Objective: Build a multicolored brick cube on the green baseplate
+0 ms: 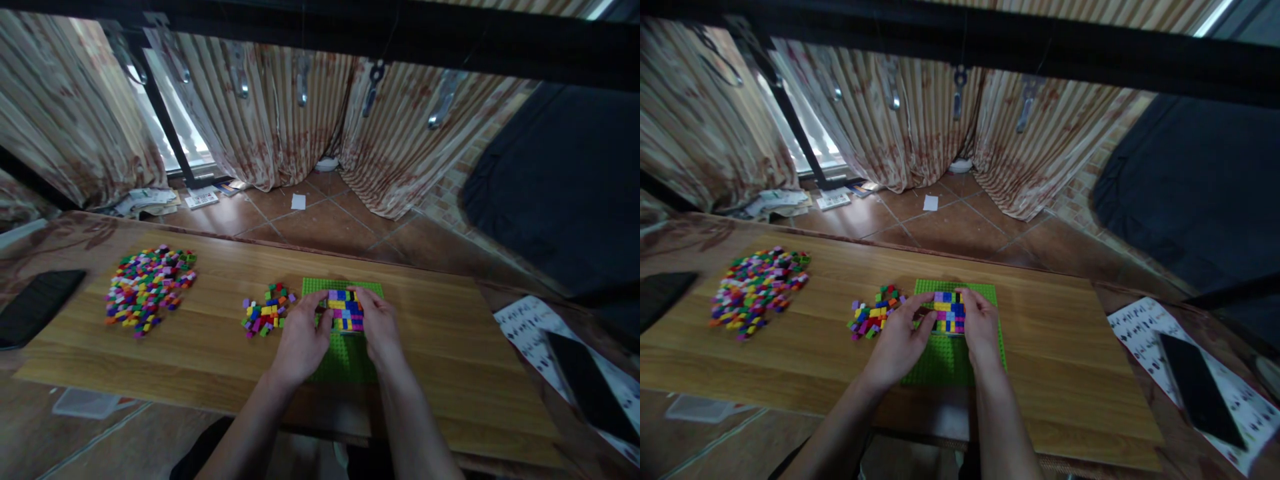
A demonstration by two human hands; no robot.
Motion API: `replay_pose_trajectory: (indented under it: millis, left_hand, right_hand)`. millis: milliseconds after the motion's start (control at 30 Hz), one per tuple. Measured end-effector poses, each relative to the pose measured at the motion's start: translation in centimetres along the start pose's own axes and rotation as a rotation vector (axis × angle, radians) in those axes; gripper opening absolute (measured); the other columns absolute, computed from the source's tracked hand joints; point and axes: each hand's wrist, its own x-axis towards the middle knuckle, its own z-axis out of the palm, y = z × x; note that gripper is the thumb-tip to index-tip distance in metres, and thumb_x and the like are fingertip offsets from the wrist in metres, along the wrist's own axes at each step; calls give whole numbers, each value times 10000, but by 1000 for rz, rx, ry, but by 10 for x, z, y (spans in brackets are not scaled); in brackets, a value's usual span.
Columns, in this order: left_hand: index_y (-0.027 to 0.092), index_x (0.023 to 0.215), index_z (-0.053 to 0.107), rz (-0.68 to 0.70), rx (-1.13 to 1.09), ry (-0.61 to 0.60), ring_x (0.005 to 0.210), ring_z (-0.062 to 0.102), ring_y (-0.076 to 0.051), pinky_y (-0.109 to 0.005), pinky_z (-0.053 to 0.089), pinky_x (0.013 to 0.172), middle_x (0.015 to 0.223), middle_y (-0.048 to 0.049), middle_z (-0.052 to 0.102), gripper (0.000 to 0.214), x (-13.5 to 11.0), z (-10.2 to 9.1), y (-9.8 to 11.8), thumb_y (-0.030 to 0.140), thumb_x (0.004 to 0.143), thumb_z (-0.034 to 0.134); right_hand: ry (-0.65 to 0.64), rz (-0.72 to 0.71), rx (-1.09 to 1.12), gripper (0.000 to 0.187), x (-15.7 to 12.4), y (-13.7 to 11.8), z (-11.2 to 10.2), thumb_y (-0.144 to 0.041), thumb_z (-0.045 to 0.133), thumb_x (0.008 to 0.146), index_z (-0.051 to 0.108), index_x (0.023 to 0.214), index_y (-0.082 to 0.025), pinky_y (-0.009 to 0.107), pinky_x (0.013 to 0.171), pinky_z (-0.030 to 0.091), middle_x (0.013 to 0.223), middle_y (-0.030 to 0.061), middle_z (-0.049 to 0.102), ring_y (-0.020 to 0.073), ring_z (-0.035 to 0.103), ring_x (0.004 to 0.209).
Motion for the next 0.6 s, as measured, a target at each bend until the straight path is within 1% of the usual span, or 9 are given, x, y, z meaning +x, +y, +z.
replay_pose_trajectory:
  millis: [133,233,367,467,533,600]
  left_hand:
    - [158,1178,603,1,0,11,954,688,-190,-343,551,889,1108,-91,710,297,0,0,1,175,888,539]
    - [156,1178,602,3,-1,15,949,688,-193,-352,551,888,1102,-94,711,300,0,1,1,169,885,539]
    - [152,1176,605,14,7,10,945,686,-198,-357,548,888,1104,-99,711,298,-1,0,1,171,888,531]
    - [161,1176,617,20,33,8,972,678,-200,-348,544,887,1127,-98,705,297,-1,-3,4,183,893,529]
    - [161,1170,626,13,47,22,957,678,-196,-335,544,867,1117,-97,708,294,0,-8,4,191,895,526]
    - [157,1158,636,1,59,47,915,680,-185,-312,544,833,1088,-97,713,291,2,-15,1,184,892,520]
  right_hand:
    - [-2,-103,-145,340,5,5,-4,-529,631,732,740,769,-209,263,588,453,736,3,714,174,615,665]
    - [-5,-136,-219,340,6,8,-5,-515,590,770,740,785,-210,265,595,449,740,5,711,182,617,689]
    - [-3,-129,-227,372,4,8,-5,-545,585,774,738,798,-207,264,570,450,718,2,698,177,602,652]
    - [-26,-80,-187,426,0,6,-6,-594,591,769,742,835,-202,274,565,473,708,6,701,179,610,623]
    - [-34,-60,-178,479,-1,6,-7,-636,579,775,746,865,-196,291,599,498,750,27,723,195,643,662]
    - [-17,-73,-203,523,-1,4,-10,-667,556,789,750,892,-192,310,642,516,823,52,745,214,670,724]
